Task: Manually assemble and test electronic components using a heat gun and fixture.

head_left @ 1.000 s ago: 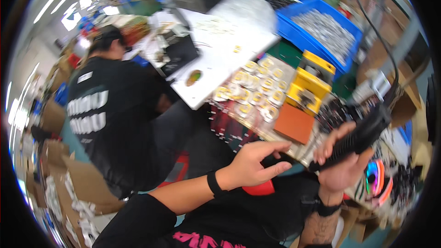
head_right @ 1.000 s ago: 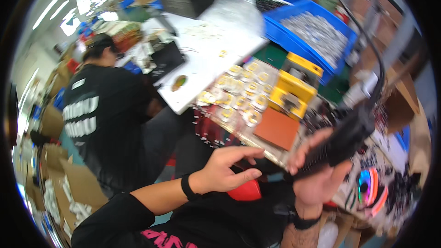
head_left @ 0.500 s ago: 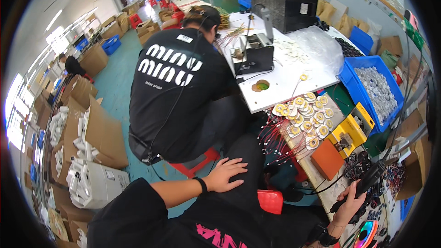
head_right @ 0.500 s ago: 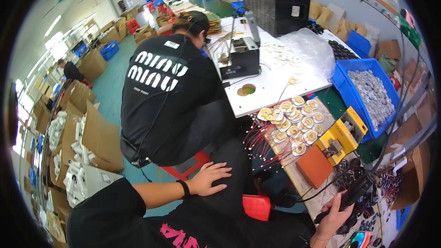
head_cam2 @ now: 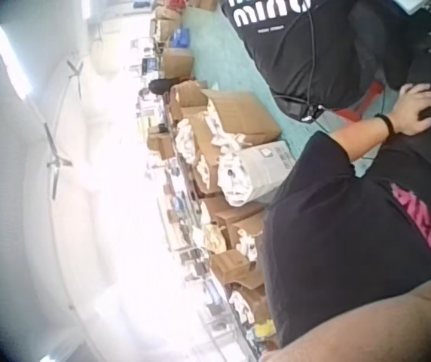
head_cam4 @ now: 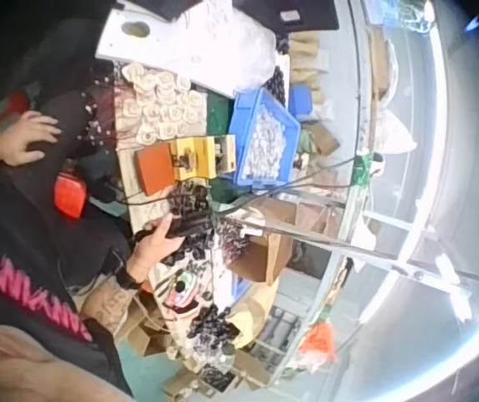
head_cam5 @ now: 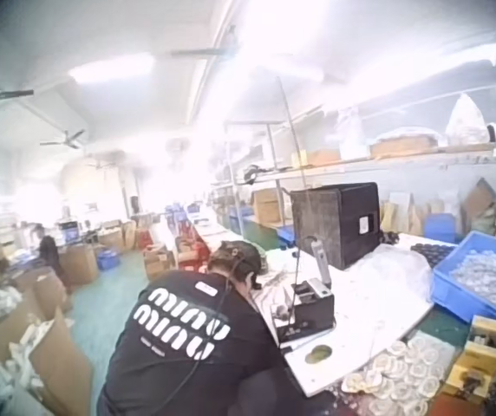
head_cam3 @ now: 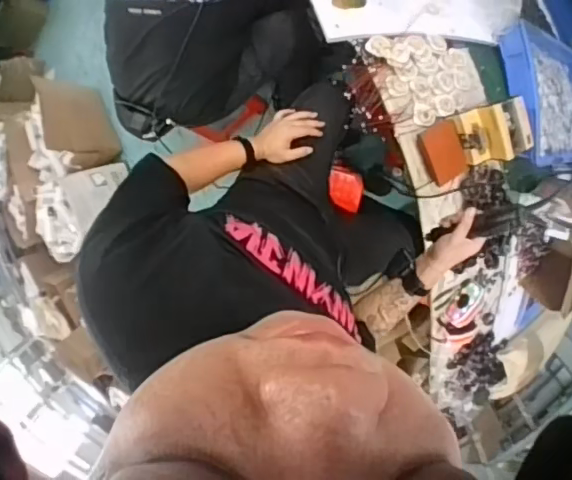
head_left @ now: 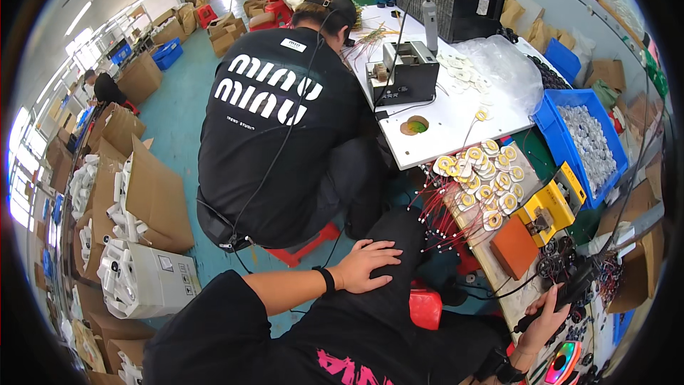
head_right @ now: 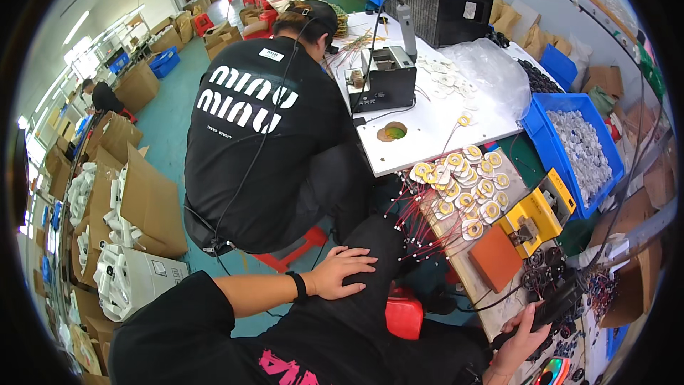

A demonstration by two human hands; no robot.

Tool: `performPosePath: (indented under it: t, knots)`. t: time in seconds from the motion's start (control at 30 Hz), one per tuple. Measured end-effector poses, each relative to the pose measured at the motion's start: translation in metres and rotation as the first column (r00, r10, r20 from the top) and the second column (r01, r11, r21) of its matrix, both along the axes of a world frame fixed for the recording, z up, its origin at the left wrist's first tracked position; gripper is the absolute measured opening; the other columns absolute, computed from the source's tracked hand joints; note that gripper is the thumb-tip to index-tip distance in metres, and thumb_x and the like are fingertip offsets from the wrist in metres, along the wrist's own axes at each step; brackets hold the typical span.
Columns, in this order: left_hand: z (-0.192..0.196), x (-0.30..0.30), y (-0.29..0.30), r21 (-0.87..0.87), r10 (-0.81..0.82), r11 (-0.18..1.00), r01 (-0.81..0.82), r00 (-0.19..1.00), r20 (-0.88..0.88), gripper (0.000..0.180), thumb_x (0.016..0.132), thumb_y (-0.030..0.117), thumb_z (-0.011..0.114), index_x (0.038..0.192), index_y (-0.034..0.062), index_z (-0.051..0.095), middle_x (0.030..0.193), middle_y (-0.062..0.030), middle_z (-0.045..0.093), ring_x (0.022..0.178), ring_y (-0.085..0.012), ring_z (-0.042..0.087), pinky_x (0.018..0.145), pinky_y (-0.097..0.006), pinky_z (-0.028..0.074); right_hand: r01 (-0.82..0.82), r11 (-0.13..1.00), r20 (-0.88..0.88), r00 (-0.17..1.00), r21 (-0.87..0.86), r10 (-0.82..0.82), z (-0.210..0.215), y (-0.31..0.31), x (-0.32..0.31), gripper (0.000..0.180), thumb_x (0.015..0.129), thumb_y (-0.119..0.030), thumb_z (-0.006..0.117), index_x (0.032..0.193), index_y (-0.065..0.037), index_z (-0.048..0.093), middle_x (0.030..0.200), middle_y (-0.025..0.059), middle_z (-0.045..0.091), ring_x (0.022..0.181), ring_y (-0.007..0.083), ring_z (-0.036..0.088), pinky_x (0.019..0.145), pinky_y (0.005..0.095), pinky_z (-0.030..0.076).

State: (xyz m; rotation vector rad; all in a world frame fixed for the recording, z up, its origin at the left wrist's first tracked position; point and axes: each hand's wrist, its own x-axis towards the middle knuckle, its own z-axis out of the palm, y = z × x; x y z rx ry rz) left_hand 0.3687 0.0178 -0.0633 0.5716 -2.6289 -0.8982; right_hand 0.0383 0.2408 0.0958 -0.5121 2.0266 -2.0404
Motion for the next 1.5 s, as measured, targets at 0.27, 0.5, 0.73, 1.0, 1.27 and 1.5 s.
performPosePath:
  t: [0.27, 0.5, 0.73, 1.0, 1.27, 1.5]
  knots:
    - [-0.015, 0.015, -0.01, 0.038, 0.044, 0.998, -0.043, 0.999, -0.031, 0.042, 0.092, 0.033, 0.068, 0.131, 0.0177, 0.065, 0.151, -0.0031, 0.055, 0.146, -0.0269, 0.042, 0.116, -0.056, 0.026, 0.076, 0.996, -0.018, 0.997, 0.049, -0.075, -0.013, -0.016, 0.004, 0.028, 0.105, -0.021, 0.061, 0.125, -0.003, 0.053, 0.066, -0.0003, 0.043, 0.051, 0.0084, 0.042, 0.048, 0.0255, 0.037]
    - [-0.018, 0.019, -0.014, 0.082, 0.082, 0.993, -0.079, 0.996, -0.039, 0.039, 0.091, 0.031, 0.07, 0.128, 0.0172, 0.068, 0.148, -0.0018, 0.059, 0.144, -0.0262, 0.044, 0.114, -0.051, 0.026, 0.049, 0.999, -0.026, 0.998, 0.012, -0.049, -0.037, -0.034, -0.001, 0.029, 0.105, -0.018, 0.059, 0.129, -0.002, 0.053, 0.066, -0.0008, 0.044, 0.052, 0.0081, 0.042, 0.049, 0.0257, 0.037]
    - [-0.015, 0.023, -0.011, 0.094, 0.142, 0.986, -0.141, 0.99, 0.003, 0.039, 0.089, 0.031, 0.07, 0.126, 0.0172, 0.068, 0.144, -0.0014, 0.061, 0.142, -0.0266, 0.045, 0.115, -0.051, 0.025, 0.016, 0.999, -0.001, 1.0, -0.035, -0.016, -0.053, -0.058, -0.003, 0.022, 0.103, -0.017, 0.061, 0.119, -0.004, 0.053, 0.066, 0.0003, 0.044, 0.052, 0.0088, 0.043, 0.049, 0.0251, 0.038]
    - [-0.004, 0.015, -0.013, -0.002, 0.139, 0.99, -0.139, 0.989, 0.041, 0.04, 0.086, 0.03, 0.071, 0.124, 0.0159, 0.067, 0.143, -0.0028, 0.06, 0.141, -0.0286, 0.045, 0.112, -0.052, 0.027, -0.05, 0.993, -0.011, 0.999, -0.105, 0.049, -0.058, -0.057, -0.026, 0.018, 0.103, -0.017, 0.062, 0.113, -0.004, 0.054, 0.068, -0.0002, 0.043, 0.055, 0.0097, 0.044, 0.053, 0.026, 0.038]
    - [-0.009, 0.011, -0.009, -0.009, 0.152, 0.988, -0.152, 0.984, 0.098, 0.04, 0.086, 0.029, 0.07, 0.124, 0.016, 0.068, 0.143, -0.0024, 0.061, 0.141, -0.0284, 0.044, 0.112, -0.05, 0.028, -0.06, 0.993, -0.036, 0.998, -0.104, 0.057, -0.06, -0.041, -0.038, 0.016, 0.103, -0.016, 0.061, 0.11, -0.003, 0.053, 0.068, 0.0, 0.042, 0.054, 0.01, 0.043, 0.054, 0.0259, 0.039]
    - [-0.005, 0.017, -0.005, 0.015, 0.148, 0.989, -0.15, 0.985, 0.093, 0.04, 0.086, 0.029, 0.073, 0.123, 0.0151, 0.069, 0.143, -0.0028, 0.06, 0.142, -0.0296, 0.043, 0.113, -0.049, 0.027, -0.073, 0.987, -0.013, 0.997, -0.141, 0.072, -0.064, -0.05, -0.029, 0.016, 0.103, -0.016, 0.061, 0.11, -0.004, 0.053, 0.068, 0.0002, 0.043, 0.055, 0.01, 0.044, 0.054, 0.0259, 0.039]
